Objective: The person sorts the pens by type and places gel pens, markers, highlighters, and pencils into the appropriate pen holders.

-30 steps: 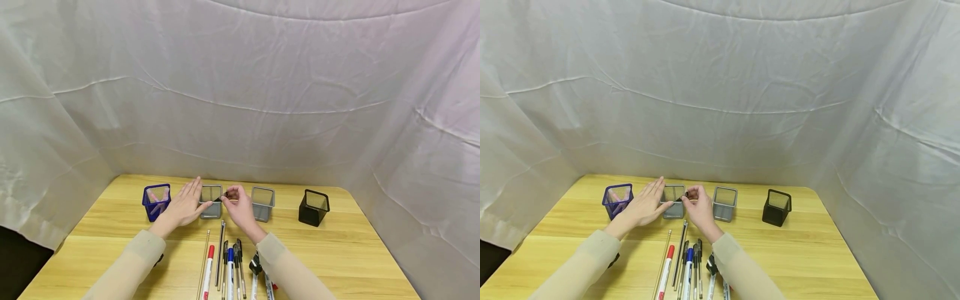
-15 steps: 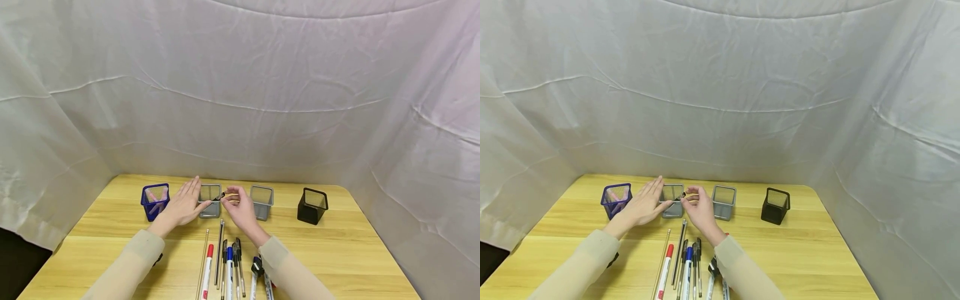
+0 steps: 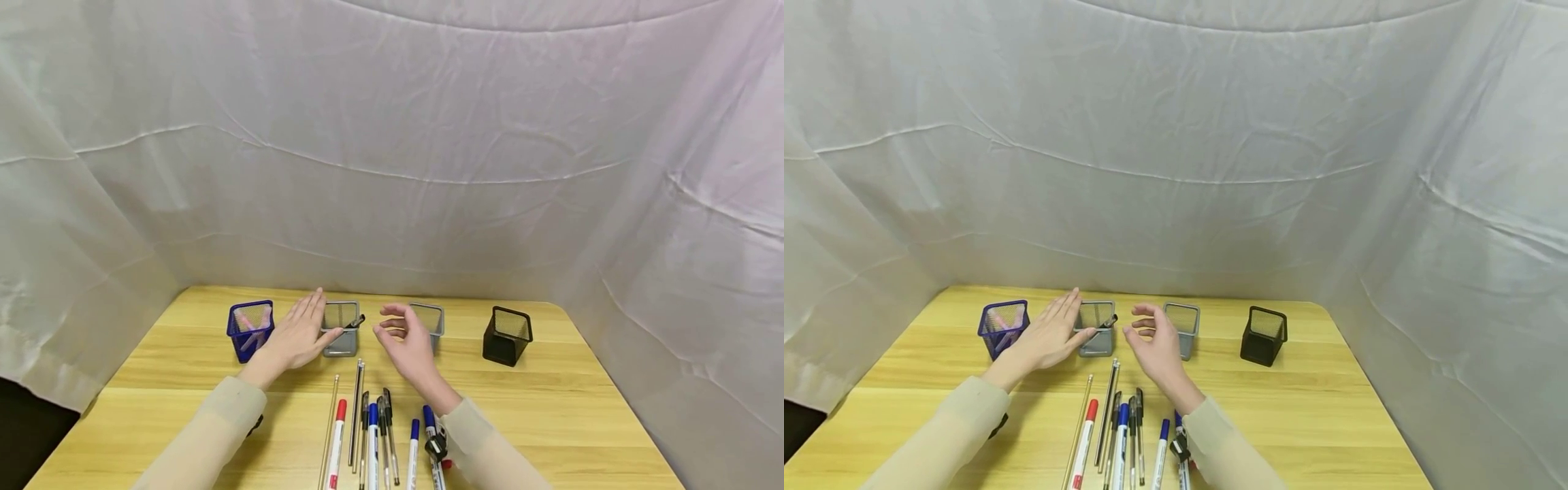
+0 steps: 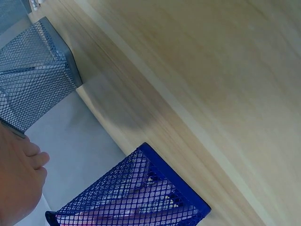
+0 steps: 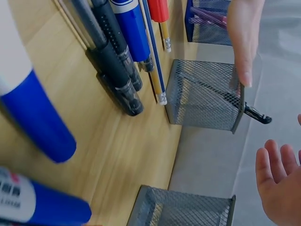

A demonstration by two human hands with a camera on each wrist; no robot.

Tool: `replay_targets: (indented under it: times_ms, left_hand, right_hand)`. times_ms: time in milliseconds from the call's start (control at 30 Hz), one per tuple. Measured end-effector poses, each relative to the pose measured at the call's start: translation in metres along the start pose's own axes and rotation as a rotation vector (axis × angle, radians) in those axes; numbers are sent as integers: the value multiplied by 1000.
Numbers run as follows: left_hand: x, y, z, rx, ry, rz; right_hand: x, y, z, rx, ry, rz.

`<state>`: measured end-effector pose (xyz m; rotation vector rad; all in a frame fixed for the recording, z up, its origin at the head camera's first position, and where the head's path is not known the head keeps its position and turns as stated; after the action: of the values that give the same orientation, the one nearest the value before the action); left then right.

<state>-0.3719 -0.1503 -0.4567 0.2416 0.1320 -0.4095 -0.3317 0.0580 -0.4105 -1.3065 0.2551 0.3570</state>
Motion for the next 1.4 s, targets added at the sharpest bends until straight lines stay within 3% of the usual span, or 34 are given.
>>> replay_targets:
  times_ms: [567,1400]
  left_hand:
    - [-1,-1,-1,2,-7,1]
    - [-1,-1,-3,1,-12,2]
  right_hand:
    - [28,-1,26,40,-72,-11]
    - [78,46,2,172,-447,-134]
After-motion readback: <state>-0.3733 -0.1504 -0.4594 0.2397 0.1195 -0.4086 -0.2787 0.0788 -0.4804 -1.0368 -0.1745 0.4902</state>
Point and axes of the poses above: each hand's wrist, its own x-axis away from the middle knuckle, its own z-axis out of the back of the hand, y = z × x, the point moved 9 cm from there along -x, towards the middle knuckle, and after that the axes turned 1 degree about -x, right-handed, at the moved point
